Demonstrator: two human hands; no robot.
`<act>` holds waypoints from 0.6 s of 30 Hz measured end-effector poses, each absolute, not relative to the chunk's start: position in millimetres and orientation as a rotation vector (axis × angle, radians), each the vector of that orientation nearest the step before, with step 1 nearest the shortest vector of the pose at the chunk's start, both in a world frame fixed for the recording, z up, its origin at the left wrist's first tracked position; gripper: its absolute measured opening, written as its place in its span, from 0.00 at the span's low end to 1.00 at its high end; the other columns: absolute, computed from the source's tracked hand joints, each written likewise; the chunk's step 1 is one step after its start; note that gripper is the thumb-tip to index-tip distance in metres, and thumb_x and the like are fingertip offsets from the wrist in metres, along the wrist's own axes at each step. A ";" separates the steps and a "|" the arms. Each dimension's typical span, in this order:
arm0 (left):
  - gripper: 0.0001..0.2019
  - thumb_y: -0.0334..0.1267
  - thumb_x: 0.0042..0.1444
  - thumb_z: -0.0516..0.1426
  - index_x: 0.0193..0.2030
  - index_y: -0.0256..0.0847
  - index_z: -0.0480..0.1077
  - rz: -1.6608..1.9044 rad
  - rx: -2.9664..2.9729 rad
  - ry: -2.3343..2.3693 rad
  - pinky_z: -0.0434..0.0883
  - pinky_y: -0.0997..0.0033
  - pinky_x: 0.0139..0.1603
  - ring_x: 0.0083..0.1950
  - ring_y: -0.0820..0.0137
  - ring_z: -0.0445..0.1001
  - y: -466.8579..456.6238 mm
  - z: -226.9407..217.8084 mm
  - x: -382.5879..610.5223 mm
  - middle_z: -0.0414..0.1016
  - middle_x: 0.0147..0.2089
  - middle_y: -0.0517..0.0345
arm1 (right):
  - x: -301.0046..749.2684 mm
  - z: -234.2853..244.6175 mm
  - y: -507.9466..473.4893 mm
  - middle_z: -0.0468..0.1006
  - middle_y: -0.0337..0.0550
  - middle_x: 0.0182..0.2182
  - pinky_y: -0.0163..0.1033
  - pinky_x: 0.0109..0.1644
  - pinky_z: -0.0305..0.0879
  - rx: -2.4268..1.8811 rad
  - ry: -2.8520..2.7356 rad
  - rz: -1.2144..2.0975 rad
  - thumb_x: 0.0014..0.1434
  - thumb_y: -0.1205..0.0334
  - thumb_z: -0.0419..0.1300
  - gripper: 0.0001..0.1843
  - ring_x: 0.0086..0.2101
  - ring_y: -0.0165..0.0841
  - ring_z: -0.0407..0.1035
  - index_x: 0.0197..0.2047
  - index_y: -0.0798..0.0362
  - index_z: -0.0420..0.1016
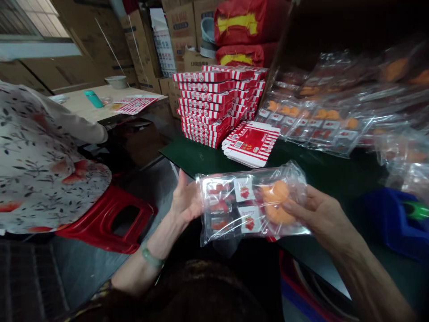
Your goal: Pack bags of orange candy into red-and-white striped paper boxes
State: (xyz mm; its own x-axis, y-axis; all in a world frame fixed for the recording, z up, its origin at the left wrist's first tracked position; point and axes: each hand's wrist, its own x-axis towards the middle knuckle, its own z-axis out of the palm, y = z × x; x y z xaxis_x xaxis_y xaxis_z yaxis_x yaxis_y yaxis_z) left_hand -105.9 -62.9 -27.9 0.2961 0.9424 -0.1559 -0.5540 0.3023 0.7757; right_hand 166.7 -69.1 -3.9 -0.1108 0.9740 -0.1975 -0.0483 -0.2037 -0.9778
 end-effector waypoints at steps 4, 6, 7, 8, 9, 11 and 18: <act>0.29 0.36 0.32 0.71 0.44 0.37 0.69 1.265 0.854 0.994 0.75 0.69 0.30 0.31 0.67 0.76 -71.5 -28.7 -96.2 0.77 0.34 0.55 | 160.8 -11.8 -71.5 0.80 0.44 0.34 0.39 0.33 0.75 -1.324 -1.188 1.325 0.40 0.57 0.72 0.26 0.31 0.37 0.76 0.43 0.53 0.72; 0.26 0.33 0.33 0.71 0.42 0.38 0.67 1.317 0.891 1.060 0.74 0.72 0.26 0.26 0.71 0.75 -69.0 -26.8 -88.6 0.77 0.31 0.59 | 155.7 -13.0 -71.1 0.80 0.44 0.32 0.39 0.32 0.74 -1.388 -1.215 1.223 0.39 0.57 0.72 0.25 0.30 0.38 0.75 0.41 0.53 0.71; 0.26 0.33 0.34 0.70 0.41 0.37 0.67 1.320 0.899 1.062 0.74 0.73 0.25 0.25 0.72 0.74 -67.1 -25.9 -86.1 0.76 0.29 0.60 | 154.2 -13.3 -70.8 0.80 0.44 0.31 0.39 0.31 0.74 -1.425 -1.229 1.175 0.39 0.57 0.72 0.25 0.30 0.38 0.75 0.40 0.53 0.71; 0.25 0.33 0.35 0.70 0.41 0.37 0.67 1.311 0.906 1.057 0.73 0.74 0.24 0.24 0.72 0.74 -65.5 -25.1 -84.4 0.76 0.29 0.60 | 153.9 -13.5 -70.6 0.80 0.44 0.30 0.39 0.31 0.74 -1.456 -1.245 1.135 0.39 0.57 0.71 0.24 0.29 0.38 0.75 0.39 0.53 0.70; 0.25 0.33 0.35 0.70 0.41 0.37 0.67 1.291 0.908 1.046 0.73 0.74 0.23 0.24 0.71 0.75 -64.4 -24.4 -83.3 0.76 0.28 0.60 | 155.0 -13.4 -70.8 0.79 0.43 0.30 0.39 0.30 0.73 -1.480 -1.260 1.112 0.40 0.56 0.71 0.24 0.29 0.38 0.74 0.39 0.53 0.70; 0.25 0.33 0.35 0.70 0.41 0.37 0.67 1.228 0.907 1.003 0.74 0.74 0.23 0.25 0.70 0.76 -64.4 -23.9 -80.3 0.76 0.29 0.60 | 162.6 -12.5 -73.2 0.79 0.43 0.31 0.39 0.31 0.73 -1.484 -1.278 1.140 0.40 0.56 0.71 0.25 0.30 0.37 0.74 0.41 0.52 0.70; 0.29 0.42 0.40 0.68 0.49 0.37 0.65 0.926 1.040 0.827 0.74 0.66 0.34 0.31 0.67 0.76 -59.0 -23.5 -32.7 0.77 0.35 0.52 | 261.1 -23.3 -123.9 0.80 0.47 0.35 0.46 0.38 0.73 -1.527 -1.198 1.380 0.41 0.54 0.70 0.22 0.34 0.43 0.75 0.40 0.50 0.73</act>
State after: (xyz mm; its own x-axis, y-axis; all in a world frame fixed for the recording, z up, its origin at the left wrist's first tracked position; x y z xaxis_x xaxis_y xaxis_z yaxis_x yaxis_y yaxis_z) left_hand -32.7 -59.0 -23.5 0.3839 0.9149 -0.1251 -0.2268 0.2247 0.9477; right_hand 261.1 -123.9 -23.3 -0.0157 0.9555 -0.2946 0.1573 -0.2886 -0.9445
